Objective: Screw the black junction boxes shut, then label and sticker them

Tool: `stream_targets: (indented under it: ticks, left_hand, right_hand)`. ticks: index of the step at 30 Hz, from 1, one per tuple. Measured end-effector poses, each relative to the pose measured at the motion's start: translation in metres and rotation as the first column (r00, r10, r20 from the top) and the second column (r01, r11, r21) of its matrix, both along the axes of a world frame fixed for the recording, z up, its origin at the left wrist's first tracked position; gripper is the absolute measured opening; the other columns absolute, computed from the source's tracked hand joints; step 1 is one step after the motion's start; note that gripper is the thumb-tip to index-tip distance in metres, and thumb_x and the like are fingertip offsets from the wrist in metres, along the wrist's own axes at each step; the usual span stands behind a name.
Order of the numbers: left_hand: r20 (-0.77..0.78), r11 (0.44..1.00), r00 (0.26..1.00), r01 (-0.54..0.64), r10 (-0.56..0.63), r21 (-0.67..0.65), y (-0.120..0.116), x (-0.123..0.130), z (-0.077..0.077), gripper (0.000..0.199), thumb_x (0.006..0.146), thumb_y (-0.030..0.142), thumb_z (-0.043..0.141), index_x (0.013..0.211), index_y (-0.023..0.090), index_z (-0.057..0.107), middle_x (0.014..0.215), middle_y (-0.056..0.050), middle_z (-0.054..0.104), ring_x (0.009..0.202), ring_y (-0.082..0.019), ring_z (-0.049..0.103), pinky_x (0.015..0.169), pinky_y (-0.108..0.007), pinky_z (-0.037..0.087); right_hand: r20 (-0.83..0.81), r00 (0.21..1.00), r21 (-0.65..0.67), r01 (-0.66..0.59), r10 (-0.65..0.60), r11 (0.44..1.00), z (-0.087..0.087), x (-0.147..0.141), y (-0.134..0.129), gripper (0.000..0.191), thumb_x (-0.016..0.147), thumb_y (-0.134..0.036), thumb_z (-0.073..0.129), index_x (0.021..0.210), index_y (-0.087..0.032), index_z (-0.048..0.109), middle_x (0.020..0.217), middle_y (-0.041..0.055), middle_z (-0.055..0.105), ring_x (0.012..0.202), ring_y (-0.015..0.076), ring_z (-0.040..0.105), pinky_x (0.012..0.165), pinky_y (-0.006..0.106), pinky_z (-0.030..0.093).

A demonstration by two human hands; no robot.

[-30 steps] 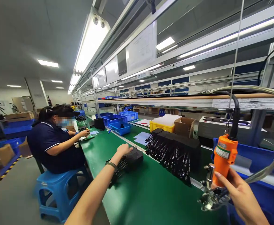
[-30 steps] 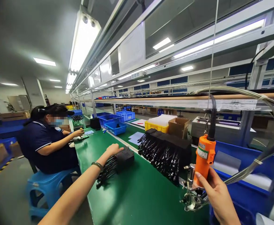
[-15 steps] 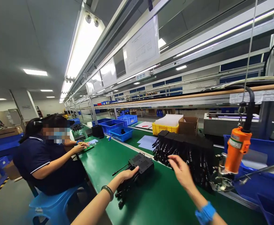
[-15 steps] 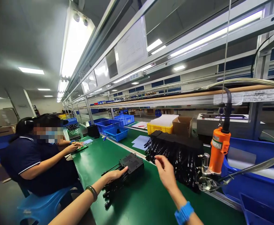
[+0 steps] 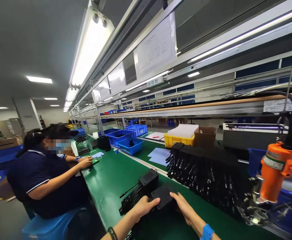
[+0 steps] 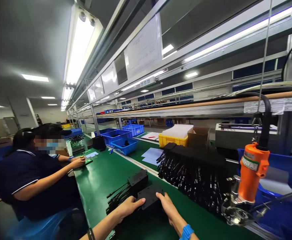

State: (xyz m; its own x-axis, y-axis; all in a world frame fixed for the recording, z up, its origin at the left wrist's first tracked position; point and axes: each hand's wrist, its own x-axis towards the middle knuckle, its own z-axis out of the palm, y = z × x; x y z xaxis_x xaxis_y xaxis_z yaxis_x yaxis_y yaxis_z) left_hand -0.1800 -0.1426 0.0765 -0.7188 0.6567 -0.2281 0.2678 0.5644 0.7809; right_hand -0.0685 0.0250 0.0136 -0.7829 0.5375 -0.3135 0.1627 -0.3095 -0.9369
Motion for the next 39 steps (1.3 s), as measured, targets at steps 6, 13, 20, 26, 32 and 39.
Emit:
stream_targets:
  ticks: [6, 13, 20, 26, 32, 39]
  left_hand:
    - [-0.248, 0.964, 0.932, 0.249, -0.263, -0.088, 0.006, 0.072, -0.025, 0.087, 0.072, 0.059, 0.065, 0.142, 0.01, 0.046, 0.138, -0.018, 0.053, 0.128, -0.037, 0.044, 0.109, -0.044, 0.029]
    - [-0.723, 0.806, 0.531, 0.589, -0.443, -0.061, 0.022, 0.146, -0.121, 0.112, 0.072, 0.069, 0.068, 0.155, 0.014, 0.019, 0.14, -0.024, 0.051, 0.128, -0.042, 0.048, 0.103, -0.055, 0.036]
    - [-0.865, 0.859, 0.37, 0.498, -0.338, -0.122, 0.018, 0.175, -0.109, 0.153, 0.052, 0.075, 0.077, 0.151, 0.005, -0.016, 0.151, -0.031, 0.033, 0.136, -0.05, 0.034, 0.109, -0.067, 0.021]
    - [-0.861, 0.726, 0.189, 0.638, -0.472, -0.258, 0.027, 0.168, -0.105, 0.138, 0.061, 0.093, 0.052, 0.148, -0.009, 0.022, 0.147, -0.037, 0.032, 0.136, -0.051, 0.034, 0.106, -0.061, 0.035]
    - [-0.621, 0.68, 0.373, 0.628, -0.689, -0.378, 0.044, 0.174, -0.053, 0.116, 0.062, 0.083, 0.065, 0.14, -0.001, 0.047, 0.138, -0.03, 0.051, 0.12, -0.044, 0.056, 0.101, -0.05, 0.046]
    - [-0.27, 0.588, 0.523, 0.694, -0.809, -0.417, 0.109, 0.185, 0.012, 0.074, 0.094, 0.07, 0.029, 0.09, 0.011, 0.074, 0.088, -0.02, 0.073, 0.089, -0.04, 0.068, 0.075, -0.044, 0.052]
  right_hand:
    - [-0.207, 0.97, 0.034, 0.134, -0.124, 0.99, -0.019, 0.123, -0.008, 0.107, 0.066, -0.067, 0.069, 0.15, -0.015, 0.028, 0.158, 0.0134, 0.03, 0.143, 0.0278, 0.033, 0.111, 0.033, 0.037]
    - [-0.087, 0.992, 0.605, -0.017, 0.087, 0.796, -0.02, 0.264, -0.002, 0.113, 0.065, -0.069, 0.07, 0.156, -0.025, 0.02, 0.161, 0.0106, 0.02, 0.149, 0.0345, 0.013, 0.12, 0.048, 0.014]
    - [0.147, 0.978, 0.676, -0.207, 0.146, 0.707, -0.024, 0.291, -0.003, 0.131, 0.065, -0.074, 0.07, 0.155, -0.011, 0.0, 0.163, 0.017, -0.001, 0.15, 0.0315, -0.004, 0.12, 0.047, 0.002]
    - [0.194, 0.965, 0.696, -0.261, 0.175, 0.669, -0.033, 0.284, -0.002, 0.134, 0.068, -0.068, 0.073, 0.15, -0.011, -0.017, 0.161, 0.0141, -0.016, 0.149, 0.0305, -0.011, 0.119, 0.048, 0.0]
    - [0.16, 0.983, 0.696, -0.176, 0.089, 0.697, -0.008, 0.282, 0.001, 0.127, 0.061, -0.073, 0.074, 0.156, -0.012, 0.016, 0.161, 0.0193, 0.017, 0.148, 0.0394, 0.012, 0.12, 0.052, 0.013]
    - [0.306, 0.948, 0.409, -0.219, 0.093, 0.886, 0.057, 0.283, 0.059, 0.054, 0.07, -0.068, 0.066, 0.084, -0.017, 0.071, 0.08, 0.0065, 0.073, 0.073, 0.0239, 0.067, 0.066, 0.034, 0.056]
